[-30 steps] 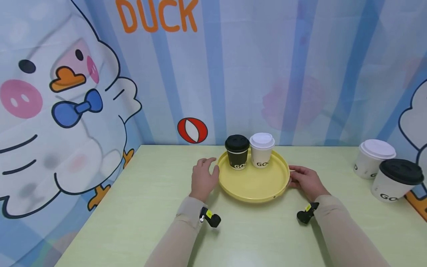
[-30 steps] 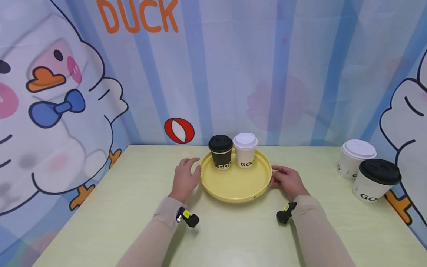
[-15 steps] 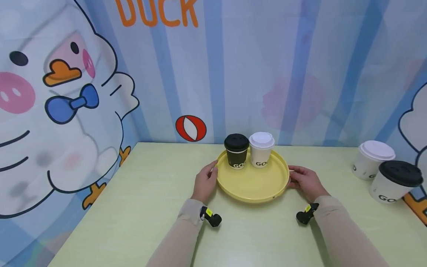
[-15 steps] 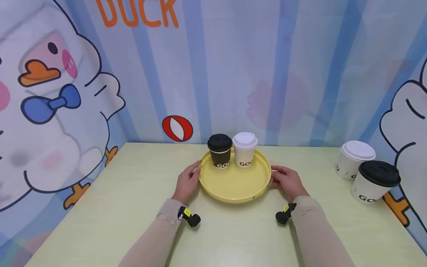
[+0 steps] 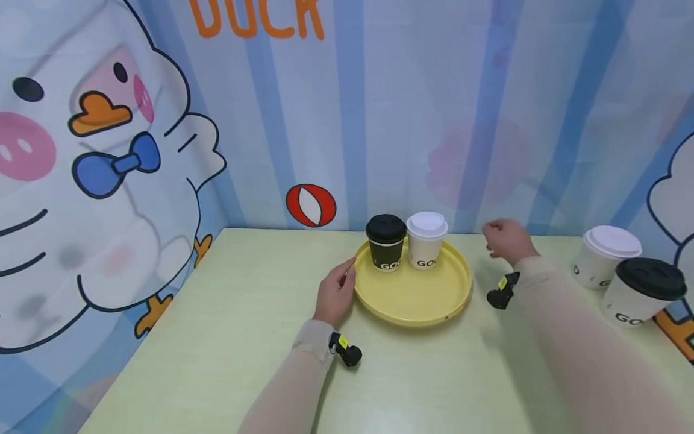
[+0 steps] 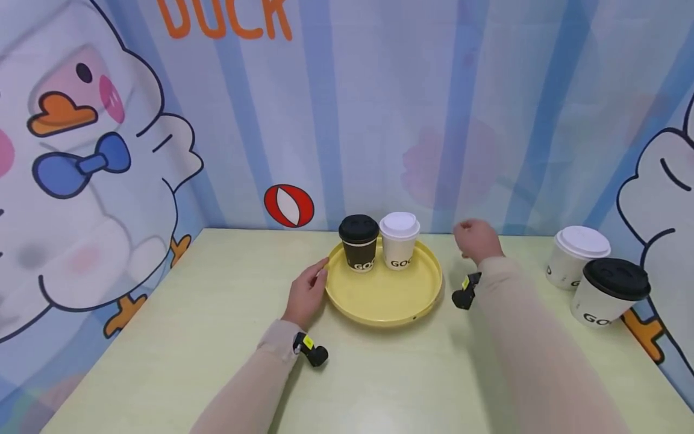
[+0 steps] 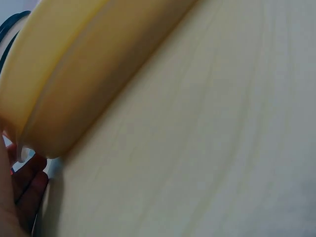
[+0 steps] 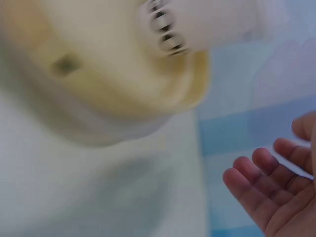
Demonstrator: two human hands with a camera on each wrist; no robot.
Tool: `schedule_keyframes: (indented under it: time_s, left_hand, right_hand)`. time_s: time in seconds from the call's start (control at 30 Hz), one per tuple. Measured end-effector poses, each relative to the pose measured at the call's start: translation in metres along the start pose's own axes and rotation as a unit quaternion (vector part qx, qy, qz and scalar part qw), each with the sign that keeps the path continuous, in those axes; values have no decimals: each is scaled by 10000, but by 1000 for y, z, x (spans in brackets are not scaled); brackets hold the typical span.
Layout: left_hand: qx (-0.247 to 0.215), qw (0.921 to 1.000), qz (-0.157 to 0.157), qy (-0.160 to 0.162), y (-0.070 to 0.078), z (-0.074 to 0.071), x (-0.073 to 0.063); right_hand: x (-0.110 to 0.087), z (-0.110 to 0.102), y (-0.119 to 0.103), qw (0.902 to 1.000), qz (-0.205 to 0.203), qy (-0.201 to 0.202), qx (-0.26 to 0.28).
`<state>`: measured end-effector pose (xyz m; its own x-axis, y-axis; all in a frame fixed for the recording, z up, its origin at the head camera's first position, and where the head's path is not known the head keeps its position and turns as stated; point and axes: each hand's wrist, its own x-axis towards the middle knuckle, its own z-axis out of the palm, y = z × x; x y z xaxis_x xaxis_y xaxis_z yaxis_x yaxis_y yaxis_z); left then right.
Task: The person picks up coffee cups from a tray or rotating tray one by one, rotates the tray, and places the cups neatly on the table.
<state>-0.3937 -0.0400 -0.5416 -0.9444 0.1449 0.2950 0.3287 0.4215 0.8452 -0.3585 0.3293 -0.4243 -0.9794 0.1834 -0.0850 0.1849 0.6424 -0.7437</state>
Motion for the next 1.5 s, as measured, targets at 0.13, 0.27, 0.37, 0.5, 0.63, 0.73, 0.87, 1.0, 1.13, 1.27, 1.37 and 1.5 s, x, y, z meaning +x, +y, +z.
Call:
schedule_keyframes:
  time_s: [0.13,0.27,0.37,0.5,0.63,0.73,0.87,1.0,1.13,1.27,1.37,1.5]
  left_hand:
    - [77,9999,51,40,1,-1,2]
    - [90,10000,34,-18,2,0,3]
    - [42,10000,28,-1,2,-1,3]
    - [28,10000,-6,58,0,-3,3]
    - [28,10000,-39,68,1,-2,3]
    - [3,10000,-96,24,3,-1,3]
    - [-20,9999,-156,-11,3,-1,2]
    - [-17,9998,-194,40,2,-2,2]
    - [-64,9998,-202,24,3,-2,2]
    - [-80,9997,-224,9,5,-2,2]
    - [-87,9996,-257,12,5,-2,2]
    - [-69,9995,-295,11,2,-2,3]
  right_hand:
    - [13,-13,-51,9934,-703,-29,-906]
    - [21,-14,-82,9852,-1015,-305,-1348]
    - [28,-8,-95,9798,-1263,-531,-1454]
    - [36,6,-102,9703,-1632,-874,-1560]
    - [38,17,-99,9604,-1738,-1295,-1749]
    - [37,23,-96,9536,-1853,-1497,-1839]
    - [37,28,-94,9490,-2037,-1510,-1876]
    - [40,30,-94,9466,-2154,-1439,-1919]
    - [40,28,-95,9454,-2145,-1338,-2057]
    - [35,19,-101,9449,-2103,-1197,-2204]
    - [28,8,-108,9454,-2080,-1095,-2259]
    - [16,-14,-120,9418,-2117,-925,-2441]
